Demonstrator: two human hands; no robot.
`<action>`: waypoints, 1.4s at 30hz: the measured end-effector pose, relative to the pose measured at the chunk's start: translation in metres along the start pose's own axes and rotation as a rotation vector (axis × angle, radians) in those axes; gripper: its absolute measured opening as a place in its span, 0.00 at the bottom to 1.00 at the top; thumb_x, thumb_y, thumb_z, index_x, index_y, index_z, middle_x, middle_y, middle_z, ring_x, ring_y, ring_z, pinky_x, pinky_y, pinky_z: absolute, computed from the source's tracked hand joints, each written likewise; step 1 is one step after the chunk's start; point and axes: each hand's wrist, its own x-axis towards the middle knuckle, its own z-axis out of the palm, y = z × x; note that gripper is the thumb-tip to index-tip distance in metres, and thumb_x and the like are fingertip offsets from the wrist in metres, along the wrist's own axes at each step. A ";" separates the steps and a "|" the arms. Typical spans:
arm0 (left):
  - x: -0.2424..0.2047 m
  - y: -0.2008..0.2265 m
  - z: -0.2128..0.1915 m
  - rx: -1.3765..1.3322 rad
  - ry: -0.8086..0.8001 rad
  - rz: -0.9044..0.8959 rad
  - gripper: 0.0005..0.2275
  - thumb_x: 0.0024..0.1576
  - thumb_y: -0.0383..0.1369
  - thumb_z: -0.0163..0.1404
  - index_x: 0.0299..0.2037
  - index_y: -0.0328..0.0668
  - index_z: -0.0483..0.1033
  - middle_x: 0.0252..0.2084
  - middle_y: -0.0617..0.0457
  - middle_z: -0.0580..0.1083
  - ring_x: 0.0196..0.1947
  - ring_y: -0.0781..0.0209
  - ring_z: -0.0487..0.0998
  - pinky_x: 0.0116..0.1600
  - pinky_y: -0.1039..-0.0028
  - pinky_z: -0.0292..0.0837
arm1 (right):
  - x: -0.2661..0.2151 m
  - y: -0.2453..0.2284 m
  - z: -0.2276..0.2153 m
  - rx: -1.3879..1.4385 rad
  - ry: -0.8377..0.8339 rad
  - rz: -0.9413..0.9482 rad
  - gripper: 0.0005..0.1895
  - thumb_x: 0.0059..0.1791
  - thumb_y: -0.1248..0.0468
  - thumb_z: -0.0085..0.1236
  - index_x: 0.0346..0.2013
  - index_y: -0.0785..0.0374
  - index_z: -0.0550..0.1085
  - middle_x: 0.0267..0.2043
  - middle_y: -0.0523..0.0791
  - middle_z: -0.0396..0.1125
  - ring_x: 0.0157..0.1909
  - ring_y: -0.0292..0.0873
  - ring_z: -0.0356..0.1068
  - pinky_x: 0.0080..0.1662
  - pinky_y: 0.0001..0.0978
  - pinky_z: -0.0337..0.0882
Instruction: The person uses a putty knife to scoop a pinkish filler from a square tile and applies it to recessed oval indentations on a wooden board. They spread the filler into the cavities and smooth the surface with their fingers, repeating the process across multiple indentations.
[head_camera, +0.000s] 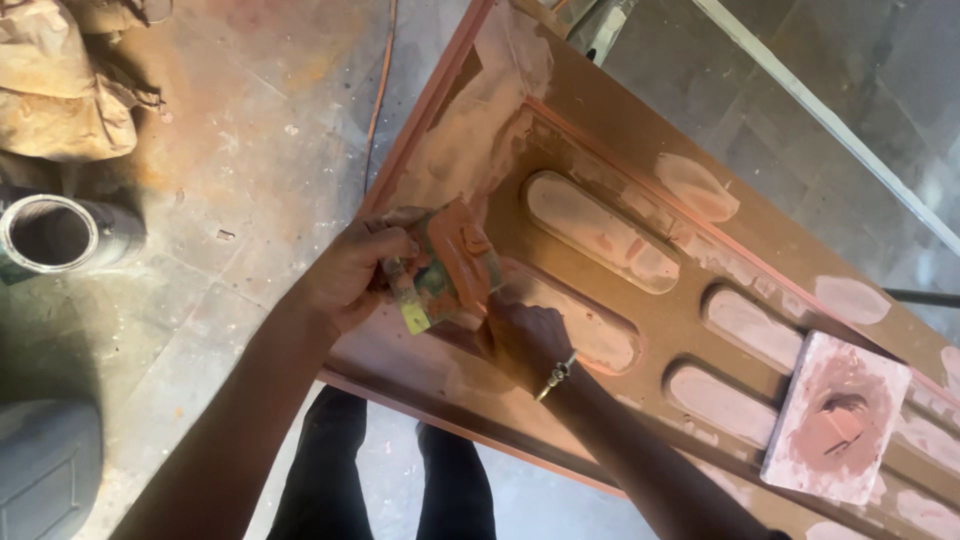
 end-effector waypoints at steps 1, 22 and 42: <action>-0.001 -0.003 0.003 0.009 0.014 0.032 0.19 0.54 0.26 0.47 0.56 0.31 0.76 0.31 0.55 0.74 0.27 0.71 0.72 0.31 0.81 0.69 | 0.000 0.000 0.000 -0.032 -0.025 -0.011 0.13 0.49 0.56 0.55 0.39 0.62 0.71 0.19 0.47 0.69 0.20 0.54 0.70 0.27 0.49 0.69; -0.057 -0.052 0.061 0.053 0.236 0.198 0.19 0.51 0.25 0.48 0.54 0.27 0.74 0.31 0.55 0.73 0.24 0.71 0.68 0.23 0.80 0.60 | -0.080 0.089 -0.054 -0.503 -0.498 -0.447 0.24 0.53 0.59 0.49 0.64 0.49 0.60 0.32 0.44 0.71 0.32 0.45 0.73 0.35 0.41 0.71; 0.004 -0.156 0.117 0.069 0.103 -0.214 0.20 0.49 0.23 0.49 0.54 0.33 0.74 0.34 0.54 0.79 0.29 0.69 0.79 0.34 0.78 0.78 | -0.167 0.168 -0.123 0.064 -0.260 -0.064 0.22 0.50 0.57 0.58 0.59 0.48 0.69 0.34 0.41 0.74 0.30 0.42 0.76 0.33 0.36 0.75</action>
